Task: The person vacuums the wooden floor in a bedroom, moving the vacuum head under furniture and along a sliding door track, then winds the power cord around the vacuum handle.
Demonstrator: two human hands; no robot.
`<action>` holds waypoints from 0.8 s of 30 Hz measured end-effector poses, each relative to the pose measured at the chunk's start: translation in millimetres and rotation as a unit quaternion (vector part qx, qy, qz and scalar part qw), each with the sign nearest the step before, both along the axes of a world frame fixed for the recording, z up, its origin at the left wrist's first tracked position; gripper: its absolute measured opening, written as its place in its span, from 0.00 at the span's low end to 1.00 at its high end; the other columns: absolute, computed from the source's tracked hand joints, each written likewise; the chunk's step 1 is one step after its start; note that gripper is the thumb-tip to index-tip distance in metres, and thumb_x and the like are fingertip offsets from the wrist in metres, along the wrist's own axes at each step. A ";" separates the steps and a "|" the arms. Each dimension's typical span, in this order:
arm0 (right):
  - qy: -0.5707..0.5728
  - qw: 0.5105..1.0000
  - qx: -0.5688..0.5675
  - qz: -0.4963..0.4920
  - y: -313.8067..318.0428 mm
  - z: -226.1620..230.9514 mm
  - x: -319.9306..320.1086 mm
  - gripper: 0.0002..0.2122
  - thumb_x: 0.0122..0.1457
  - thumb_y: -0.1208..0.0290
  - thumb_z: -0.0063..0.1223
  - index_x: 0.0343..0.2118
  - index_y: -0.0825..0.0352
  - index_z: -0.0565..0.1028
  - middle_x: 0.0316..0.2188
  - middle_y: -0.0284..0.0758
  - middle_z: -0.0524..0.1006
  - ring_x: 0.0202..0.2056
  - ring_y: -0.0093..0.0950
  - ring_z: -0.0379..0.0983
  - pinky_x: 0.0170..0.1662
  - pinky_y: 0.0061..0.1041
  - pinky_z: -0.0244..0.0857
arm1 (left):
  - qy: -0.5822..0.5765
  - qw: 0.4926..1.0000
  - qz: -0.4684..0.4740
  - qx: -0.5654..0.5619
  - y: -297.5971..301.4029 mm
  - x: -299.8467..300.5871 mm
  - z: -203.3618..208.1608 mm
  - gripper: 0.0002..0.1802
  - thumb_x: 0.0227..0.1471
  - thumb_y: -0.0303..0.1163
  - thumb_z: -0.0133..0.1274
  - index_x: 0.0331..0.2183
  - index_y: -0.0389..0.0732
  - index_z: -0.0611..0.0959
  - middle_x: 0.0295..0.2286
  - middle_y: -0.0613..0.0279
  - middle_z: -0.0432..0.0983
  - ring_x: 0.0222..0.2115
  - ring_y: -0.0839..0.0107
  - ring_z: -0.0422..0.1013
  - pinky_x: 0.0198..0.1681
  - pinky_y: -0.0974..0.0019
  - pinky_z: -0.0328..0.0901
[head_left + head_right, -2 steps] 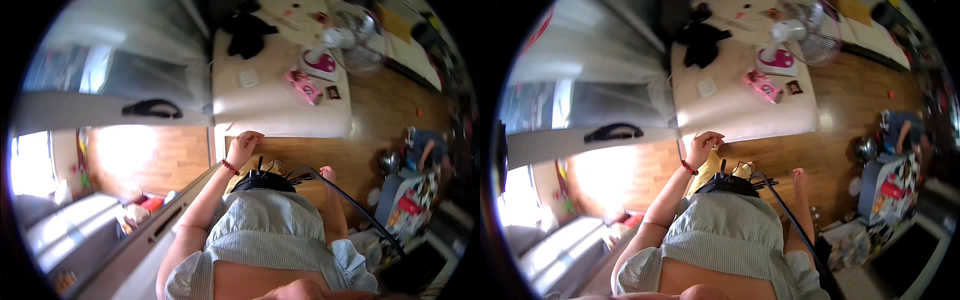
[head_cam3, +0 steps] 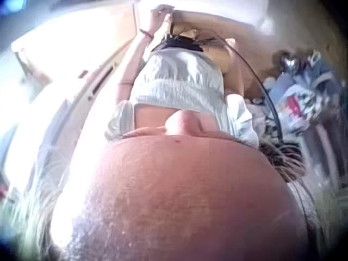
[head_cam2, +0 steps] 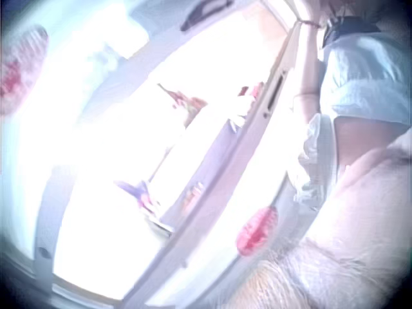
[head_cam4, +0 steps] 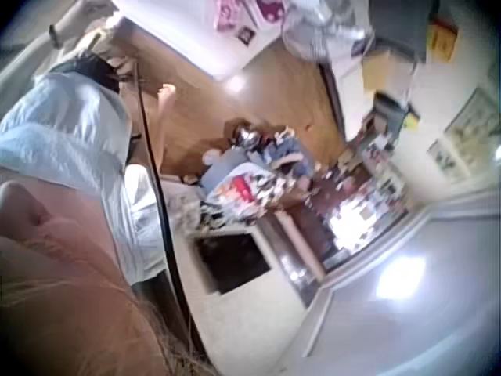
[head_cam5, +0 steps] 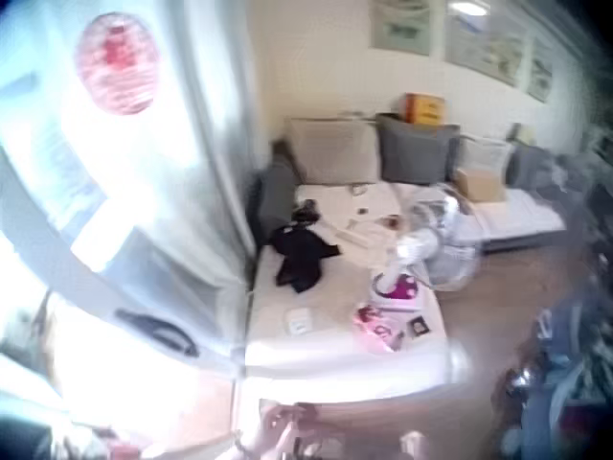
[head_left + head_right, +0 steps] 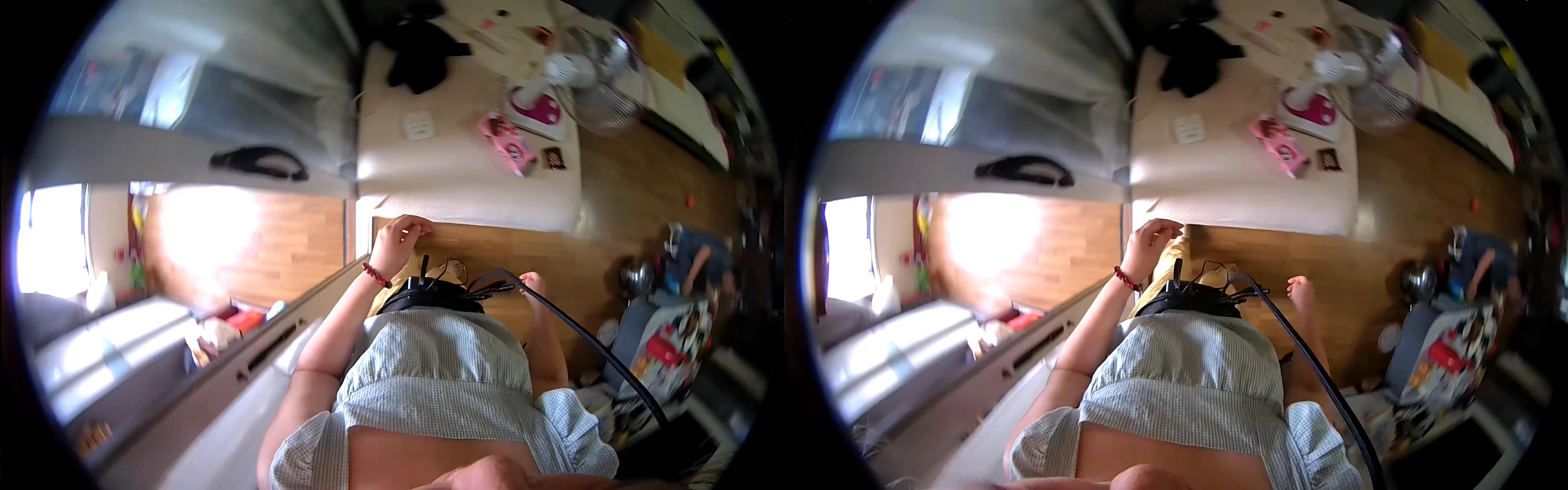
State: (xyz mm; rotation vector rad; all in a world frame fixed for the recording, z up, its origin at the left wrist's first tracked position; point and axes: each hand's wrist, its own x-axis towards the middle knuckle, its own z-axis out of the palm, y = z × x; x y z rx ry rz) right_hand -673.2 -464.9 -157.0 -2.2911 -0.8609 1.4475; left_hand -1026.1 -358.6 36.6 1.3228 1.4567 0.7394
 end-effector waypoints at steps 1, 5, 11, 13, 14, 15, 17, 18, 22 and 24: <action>0.027 0.998 0.032 0.048 4.9 -17.7 -0.6 0.09 0.50 0.78 0.33 0.24 0.67 0.70 0.12 0.32 0.69 0.13 0.19 0.64 0.17 0.18 0.59 | 0.005 0.999 0.025 0.032 -10.7 -6.5 1.7 0.09 0.47 0.24 0.42 0.30 0.35 0.76 0.28 0.58 0.74 0.29 0.70 0.71 0.32 0.72 0.66; 0.138 0.970 0.093 0.179 68.2 -38.9 -48.8 0.08 0.50 0.78 0.34 0.24 0.68 0.70 0.13 0.31 0.69 0.14 0.18 0.64 0.17 0.18 0.59 | 0.057 0.976 0.177 0.110 -55.1 -42.6 14.3 0.07 0.45 0.23 0.44 0.29 0.36 0.77 0.27 0.56 0.72 0.25 0.69 0.70 0.27 0.72 0.65; 0.138 0.918 0.161 0.334 150.4 40.1 -156.6 0.09 0.50 0.79 0.34 0.27 0.68 0.70 0.15 0.30 0.70 0.16 0.18 0.65 0.20 0.17 0.60 | 0.496 0.713 0.370 0.330 -128.4 -99.2 51.9 0.07 0.45 0.26 0.44 0.29 0.37 0.75 0.33 0.55 0.68 0.37 0.62 0.62 0.40 0.59 0.56; 0.132 0.897 0.201 0.370 156.5 60.9 -173.5 0.09 0.50 0.79 0.33 0.28 0.68 0.71 0.16 0.30 0.69 0.17 0.17 0.65 0.21 0.17 0.60 | 0.644 0.555 0.380 0.364 -152.5 -121.0 57.4 0.19 0.47 0.36 0.43 0.39 0.34 0.68 0.41 0.44 0.59 0.44 0.52 0.55 0.45 0.54 0.51; 0.132 0.896 0.201 0.372 156.4 66.6 -175.4 0.09 0.50 0.79 0.33 0.28 0.68 0.71 0.16 0.30 0.69 0.17 0.17 0.65 0.21 0.17 0.60 | 0.675 0.487 0.400 0.383 -155.9 -130.1 60.7 0.28 0.47 0.42 0.42 0.46 0.32 0.62 0.46 0.37 0.52 0.47 0.46 0.51 0.47 0.52 0.48; 0.131 0.892 0.200 0.385 155.7 71.3 -176.2 0.09 0.50 0.79 0.34 0.28 0.68 0.71 0.16 0.30 0.69 0.18 0.17 0.65 0.22 0.17 0.60 | 0.675 0.486 0.401 0.383 -157.7 -135.6 64.1 0.28 0.47 0.42 0.42 0.46 0.32 0.62 0.46 0.37 0.52 0.47 0.46 0.51 0.47 0.52 0.48; 0.130 0.887 0.200 0.396 152.9 72.1 -172.5 0.09 0.50 0.79 0.34 0.27 0.68 0.71 0.16 0.30 0.69 0.18 0.18 0.65 0.22 0.17 0.60 | 0.753 0.437 0.484 0.089 -156.2 -142.1 76.8 0.41 0.48 0.50 0.37 0.52 0.28 0.45 0.50 0.29 0.37 0.52 0.38 0.40 0.52 0.49 0.41; 0.119 0.884 0.197 0.407 149.0 68.8 -166.3 0.09 0.49 0.79 0.34 0.27 0.69 0.70 0.16 0.30 0.69 0.18 0.18 0.65 0.23 0.17 0.61 | 0.753 0.436 0.484 0.092 -155.2 -143.9 77.0 0.41 0.48 0.50 0.37 0.52 0.28 0.45 0.50 0.29 0.37 0.52 0.38 0.40 0.52 0.49 0.41; 0.088 0.897 0.176 0.396 132.9 44.5 -133.7 0.09 0.48 0.80 0.33 0.26 0.69 0.70 0.16 0.31 0.70 0.18 0.19 0.66 0.23 0.18 0.61 | 0.720 0.513 0.450 0.125 -141.4 -143.5 79.9 0.44 0.48 0.54 0.33 0.52 0.27 0.41 0.51 0.31 0.31 0.54 0.40 0.31 0.54 0.49 0.34; 0.087 0.908 0.167 0.375 124.9 40.0 -122.4 0.10 0.48 0.80 0.33 0.26 0.69 0.71 0.16 0.31 0.71 0.17 0.19 0.66 0.23 0.18 0.62 | 0.732 0.519 0.431 0.099 -139.3 -145.4 81.9 0.45 0.47 0.55 0.33 0.52 0.27 0.41 0.52 0.33 0.31 0.54 0.42 0.31 0.55 0.50 0.33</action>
